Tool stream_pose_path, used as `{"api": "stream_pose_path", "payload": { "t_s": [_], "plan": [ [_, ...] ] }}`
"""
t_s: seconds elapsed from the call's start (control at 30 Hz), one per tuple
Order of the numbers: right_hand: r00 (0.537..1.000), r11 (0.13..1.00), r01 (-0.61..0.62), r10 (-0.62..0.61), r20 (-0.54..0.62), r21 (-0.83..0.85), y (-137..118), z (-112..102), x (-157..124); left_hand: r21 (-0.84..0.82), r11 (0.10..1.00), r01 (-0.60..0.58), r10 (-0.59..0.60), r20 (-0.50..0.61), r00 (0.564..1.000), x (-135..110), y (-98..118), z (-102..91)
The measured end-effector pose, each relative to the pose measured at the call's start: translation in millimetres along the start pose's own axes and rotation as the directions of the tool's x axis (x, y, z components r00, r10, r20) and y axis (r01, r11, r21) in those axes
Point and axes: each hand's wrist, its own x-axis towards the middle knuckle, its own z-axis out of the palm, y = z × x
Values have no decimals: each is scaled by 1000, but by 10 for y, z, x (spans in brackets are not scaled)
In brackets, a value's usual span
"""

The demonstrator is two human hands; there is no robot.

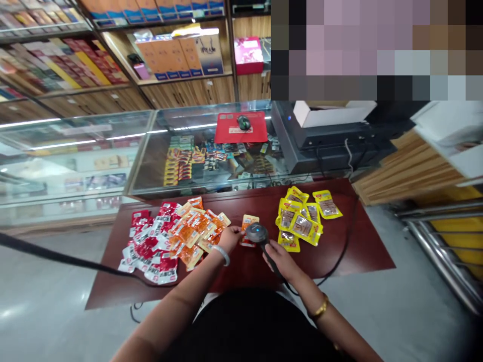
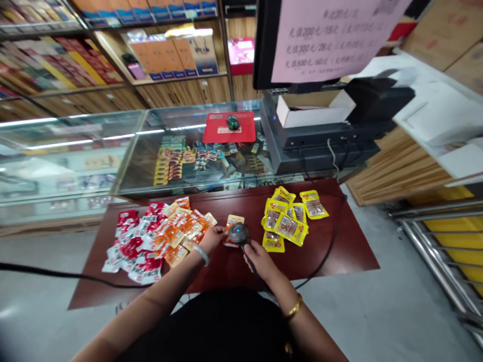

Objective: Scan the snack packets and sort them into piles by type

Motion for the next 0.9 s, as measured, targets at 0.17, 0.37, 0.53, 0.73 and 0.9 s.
{"api": "stream_pose_path", "payload": {
  "t_s": [0.17, 0.37, 0.53, 0.73, 0.9],
  "plan": [
    [992, 997, 9, 0, 126, -72, -13, 358, 173, 104, 994, -40, 46, -61, 997, -190, -214, -376],
    [974, 982, 17, 26, 226, -186, -32, 826, 307, -109, 994, 21, -36, -129, 991, -423, -587, -805],
    [966, 970, 8, 55, 252, -243, -26, 1069, 342, -56, 990, 130, -142, -339, 930, -519, -872, -1359],
    [974, 965, 20, 40, 222, -260, 22, 1060, 319, 110, 964, 241, -161, -479, 863, -518, -950, -1724],
    [985, 974, 16, 23, 169, -227, 95, 903, 243, 327, 931, 162, 84, -623, 777, -528, -862, -1589]
  ]
}}
